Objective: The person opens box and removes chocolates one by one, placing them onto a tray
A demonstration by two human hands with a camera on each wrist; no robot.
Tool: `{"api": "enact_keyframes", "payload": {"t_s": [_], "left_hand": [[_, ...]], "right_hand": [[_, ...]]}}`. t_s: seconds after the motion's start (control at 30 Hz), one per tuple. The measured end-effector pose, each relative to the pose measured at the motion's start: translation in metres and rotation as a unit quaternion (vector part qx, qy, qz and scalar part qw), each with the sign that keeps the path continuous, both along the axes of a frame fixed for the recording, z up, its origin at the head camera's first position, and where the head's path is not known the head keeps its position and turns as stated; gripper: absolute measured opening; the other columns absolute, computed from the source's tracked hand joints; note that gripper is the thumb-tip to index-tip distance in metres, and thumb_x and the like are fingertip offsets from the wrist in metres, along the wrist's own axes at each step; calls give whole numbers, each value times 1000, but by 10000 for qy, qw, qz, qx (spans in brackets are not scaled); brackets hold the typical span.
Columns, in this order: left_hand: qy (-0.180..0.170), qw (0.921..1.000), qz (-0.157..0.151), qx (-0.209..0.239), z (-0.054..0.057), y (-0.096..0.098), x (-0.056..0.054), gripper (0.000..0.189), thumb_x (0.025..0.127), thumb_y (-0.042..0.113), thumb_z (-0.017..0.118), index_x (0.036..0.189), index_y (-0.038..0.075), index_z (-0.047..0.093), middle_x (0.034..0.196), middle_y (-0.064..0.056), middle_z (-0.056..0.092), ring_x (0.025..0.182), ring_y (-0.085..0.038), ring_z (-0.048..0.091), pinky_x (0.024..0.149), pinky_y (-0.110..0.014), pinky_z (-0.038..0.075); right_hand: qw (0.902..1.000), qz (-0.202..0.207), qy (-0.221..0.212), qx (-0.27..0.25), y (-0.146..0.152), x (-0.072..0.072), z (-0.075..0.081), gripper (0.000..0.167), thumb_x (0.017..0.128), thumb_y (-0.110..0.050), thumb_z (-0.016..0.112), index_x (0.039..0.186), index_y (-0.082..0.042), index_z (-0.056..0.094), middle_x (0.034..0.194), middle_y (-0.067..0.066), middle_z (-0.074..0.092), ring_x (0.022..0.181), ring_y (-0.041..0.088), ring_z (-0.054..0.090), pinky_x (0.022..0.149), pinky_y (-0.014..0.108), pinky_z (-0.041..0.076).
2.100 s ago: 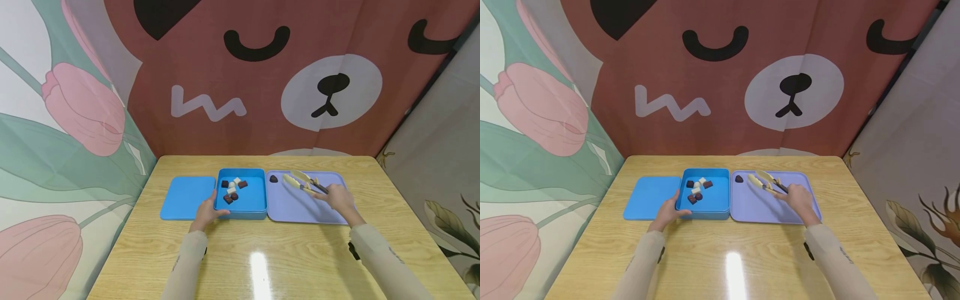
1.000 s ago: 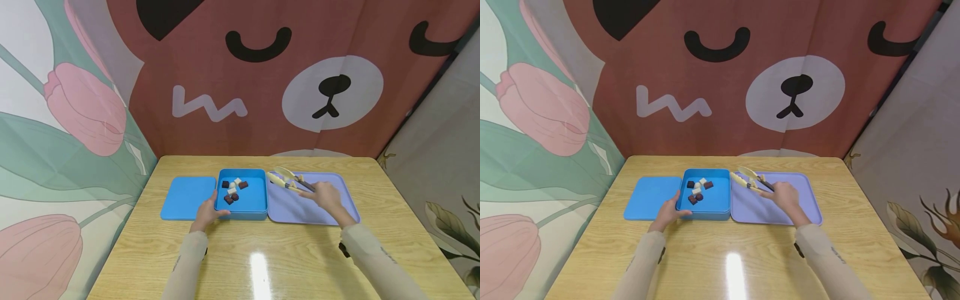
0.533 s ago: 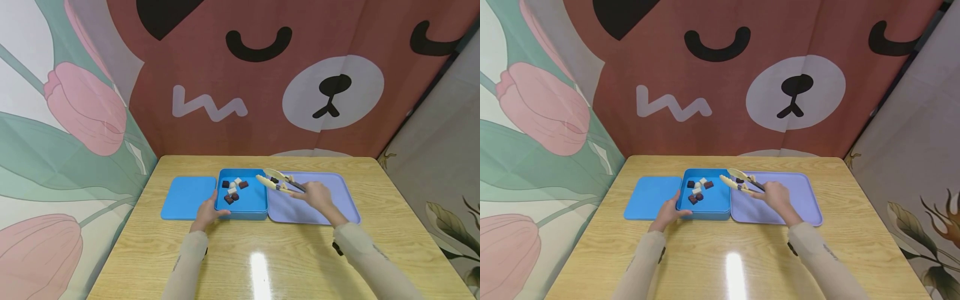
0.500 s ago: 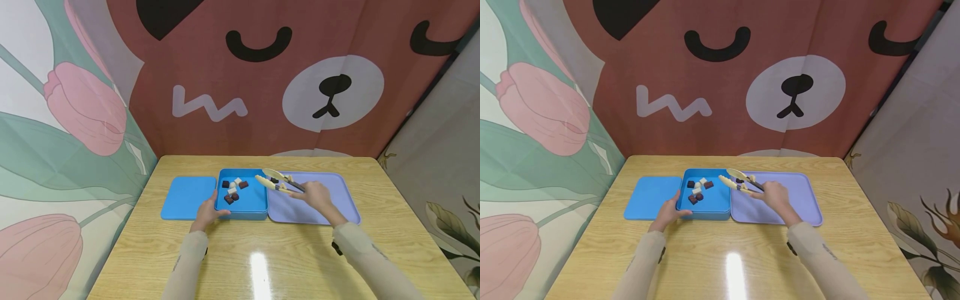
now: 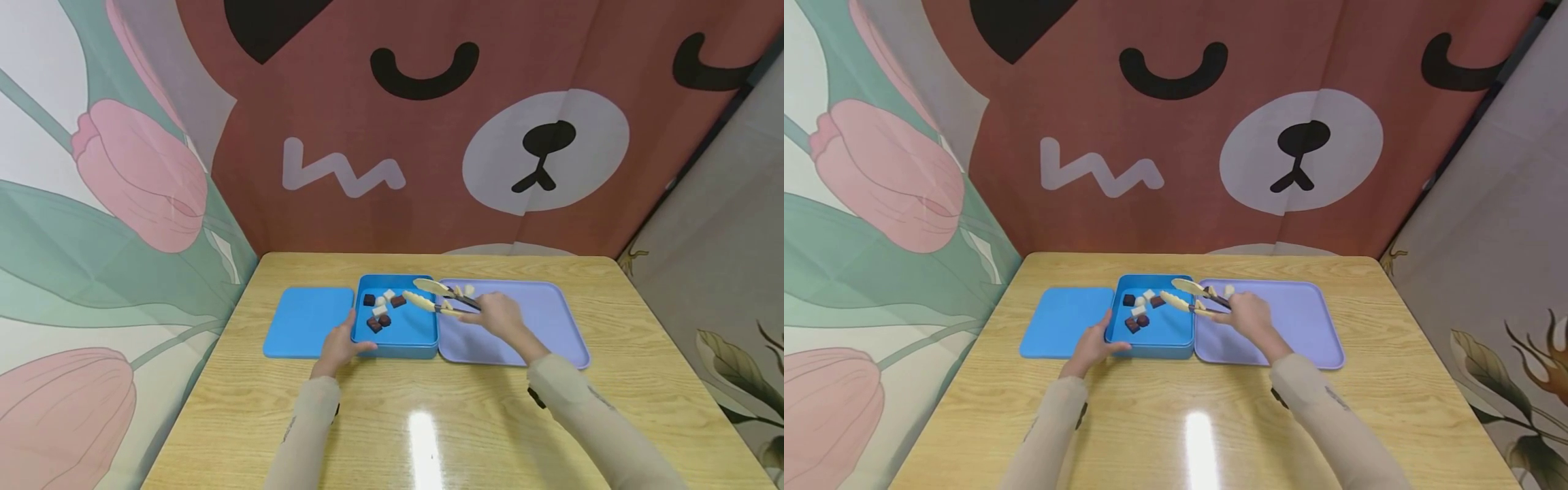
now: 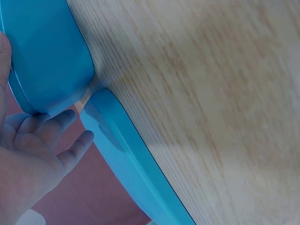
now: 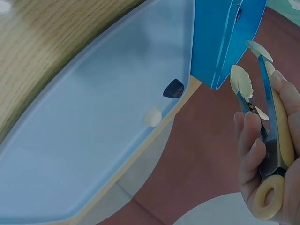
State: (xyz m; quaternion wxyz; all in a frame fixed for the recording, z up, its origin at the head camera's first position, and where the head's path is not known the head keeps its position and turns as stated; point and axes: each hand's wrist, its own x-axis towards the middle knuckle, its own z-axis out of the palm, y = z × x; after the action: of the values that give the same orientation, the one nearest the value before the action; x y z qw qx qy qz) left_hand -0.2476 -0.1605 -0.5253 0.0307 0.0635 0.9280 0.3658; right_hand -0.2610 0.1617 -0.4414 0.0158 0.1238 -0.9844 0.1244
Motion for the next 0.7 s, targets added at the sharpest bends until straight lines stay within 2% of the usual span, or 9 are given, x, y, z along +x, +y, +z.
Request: {"api": "enact_keyframes", "payload": {"t_s": [0.13,0.27,0.37,0.5,0.6,0.7], "left_hand": [[6,10000,15,-4,0,0,0,101,68,41,75,142,2,18,132,-25,39,115,-37,43,87,-46,41],[64,10000,-6,-35,0,0,1,101,68,41,75,142,0,19,131,-26,39,113,-38,44,86,-47,42],[111,9999,-57,-50,1,0,1,101,68,42,74,141,-1,20,119,-27,50,104,-37,50,83,-46,44],[120,9999,-68,-39,-1,0,0,101,68,42,74,141,-1,19,120,-26,50,105,-37,50,84,-46,43],[123,9999,-50,-67,-2,0,-1,101,68,41,74,141,-1,20,131,-25,40,114,-37,44,87,-46,41],[109,9999,-29,-92,-1,0,-1,101,68,42,74,141,0,20,131,-25,40,114,-37,44,86,-46,42]], "right_hand": [[10000,57,21,47,-5,-4,0,50,70,-53,68,54,-14,41,48,-2,36,42,12,33,36,25,24],[9996,224,35,160,-10,-9,0,48,69,-53,69,65,-13,42,51,0,40,44,14,37,36,26,25],[9993,289,-44,243,-14,-13,0,49,69,-54,69,67,-13,42,54,0,41,45,14,36,37,25,25],[9989,251,-183,349,-19,-17,0,49,68,-52,70,65,-11,45,56,1,43,46,13,36,38,25,26],[9982,238,-268,481,-23,-20,0,49,68,-53,70,62,-11,45,55,1,42,46,12,34,38,25,25],[9972,294,-260,636,-25,-24,0,51,68,-56,69,57,-12,44,54,0,41,45,11,33,38,24,25]]}}
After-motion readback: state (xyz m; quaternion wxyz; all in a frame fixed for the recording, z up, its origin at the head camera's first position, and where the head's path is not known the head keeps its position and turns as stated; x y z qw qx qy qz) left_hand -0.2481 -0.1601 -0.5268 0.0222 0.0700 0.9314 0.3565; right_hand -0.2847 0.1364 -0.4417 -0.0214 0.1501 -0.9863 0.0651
